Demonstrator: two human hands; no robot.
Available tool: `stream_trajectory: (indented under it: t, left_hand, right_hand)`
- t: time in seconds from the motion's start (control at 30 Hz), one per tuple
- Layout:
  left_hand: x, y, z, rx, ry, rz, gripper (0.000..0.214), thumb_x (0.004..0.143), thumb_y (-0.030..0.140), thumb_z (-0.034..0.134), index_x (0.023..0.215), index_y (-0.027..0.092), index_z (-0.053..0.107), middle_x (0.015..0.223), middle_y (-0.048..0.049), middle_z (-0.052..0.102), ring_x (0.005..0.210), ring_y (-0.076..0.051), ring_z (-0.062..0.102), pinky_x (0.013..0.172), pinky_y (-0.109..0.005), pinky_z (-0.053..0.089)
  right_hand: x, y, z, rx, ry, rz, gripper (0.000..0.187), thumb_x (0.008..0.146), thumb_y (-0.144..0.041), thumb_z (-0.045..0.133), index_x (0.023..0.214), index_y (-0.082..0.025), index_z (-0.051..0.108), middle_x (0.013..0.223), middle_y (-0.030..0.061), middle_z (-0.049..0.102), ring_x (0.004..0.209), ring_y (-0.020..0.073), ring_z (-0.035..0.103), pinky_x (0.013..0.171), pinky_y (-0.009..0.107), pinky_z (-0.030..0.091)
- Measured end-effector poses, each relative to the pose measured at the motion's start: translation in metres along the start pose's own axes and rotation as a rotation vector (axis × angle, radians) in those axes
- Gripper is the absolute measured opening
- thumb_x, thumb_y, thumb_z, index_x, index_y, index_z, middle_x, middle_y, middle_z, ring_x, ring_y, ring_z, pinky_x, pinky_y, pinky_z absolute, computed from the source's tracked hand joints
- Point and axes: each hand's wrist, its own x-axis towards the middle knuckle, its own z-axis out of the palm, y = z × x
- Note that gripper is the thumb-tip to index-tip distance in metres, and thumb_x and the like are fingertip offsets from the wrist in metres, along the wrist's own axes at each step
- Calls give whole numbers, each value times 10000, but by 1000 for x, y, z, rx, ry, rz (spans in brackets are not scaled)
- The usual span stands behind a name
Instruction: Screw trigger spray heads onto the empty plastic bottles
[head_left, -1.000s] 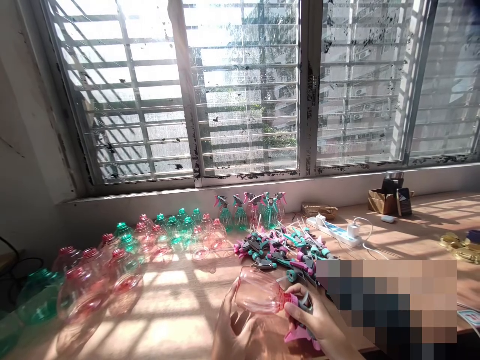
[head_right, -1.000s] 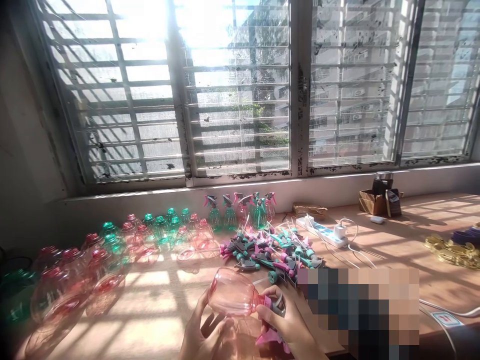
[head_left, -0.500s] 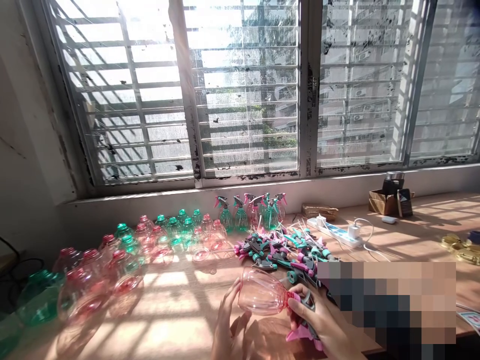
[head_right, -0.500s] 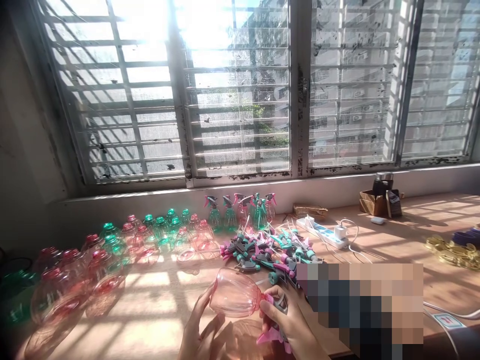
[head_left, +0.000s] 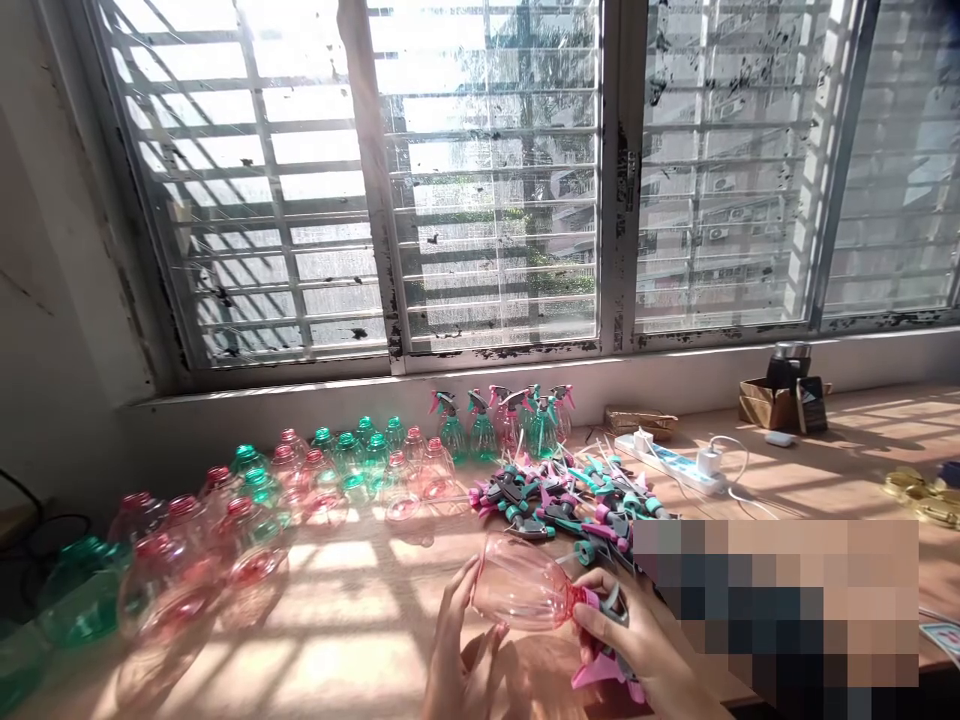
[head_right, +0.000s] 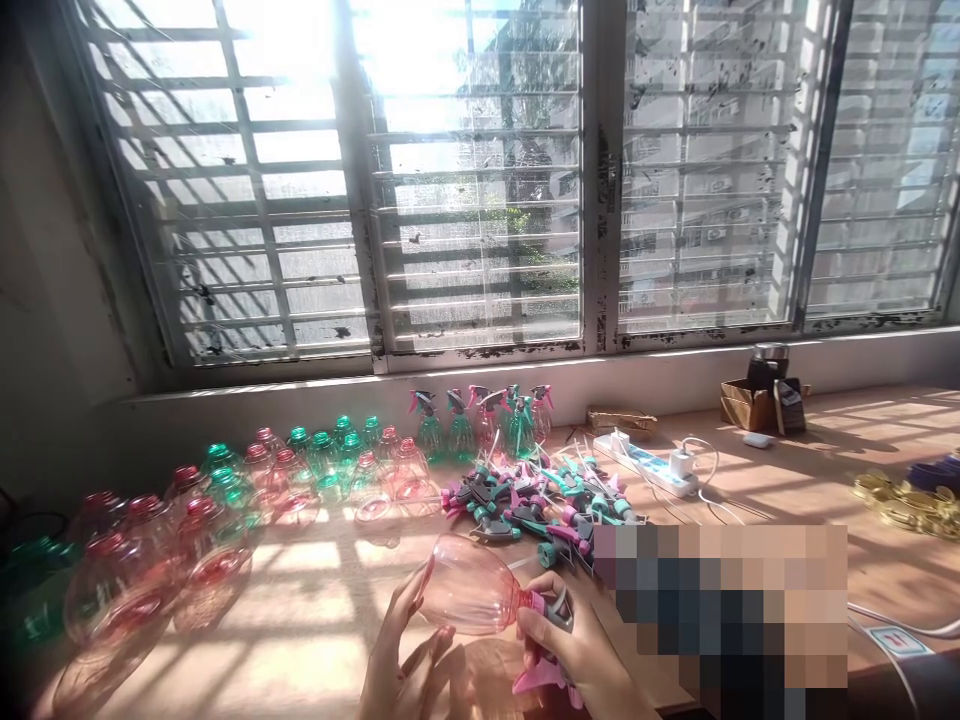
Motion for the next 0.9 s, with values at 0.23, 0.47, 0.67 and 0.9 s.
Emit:
stream_trajectory:
  t: [0.23,0.47,0.67,0.9]
  left_hand:
    - [1,6,0,-21,-3,-41,540,836,506,717,1320,305,585,1465,-101,544,1423,-366,449,1032,-430,561]
    - [0,13,0,40,-26,93,518,898,520,629,1368,311,569,1568,-113,421,1437,-366,421,858,-345,637]
    - [2,-1,-1,21,-14,-42,594,835,475,715,1376,312,530,1497,-114,509,1283,-338,594,838,-337,642]
    - [4,-7,-3,41,34,-60,524,872,447,667,1367,309,564,1460,-107,540,1363,-336,519,904,-359,608]
  right_hand:
    - [-4,3,4,-51,-31,-59,469,728,-532,863,935,-196,610,706,-8,700,528,149,635,543,270,506]
    - [-1,3,2,-37,5,-22,478,742,-565,848,931,-209,592,628,-21,696,504,162,655,519,254,495]
    - [-3,0,4,-46,-26,-60,432,768,-508,848,931,-202,590,639,-37,672,522,131,627,548,237,482]
    - [-6,-4,7,-77,5,-68,454,747,-522,855,943,-205,597,627,-46,640,537,142,606,562,255,466]
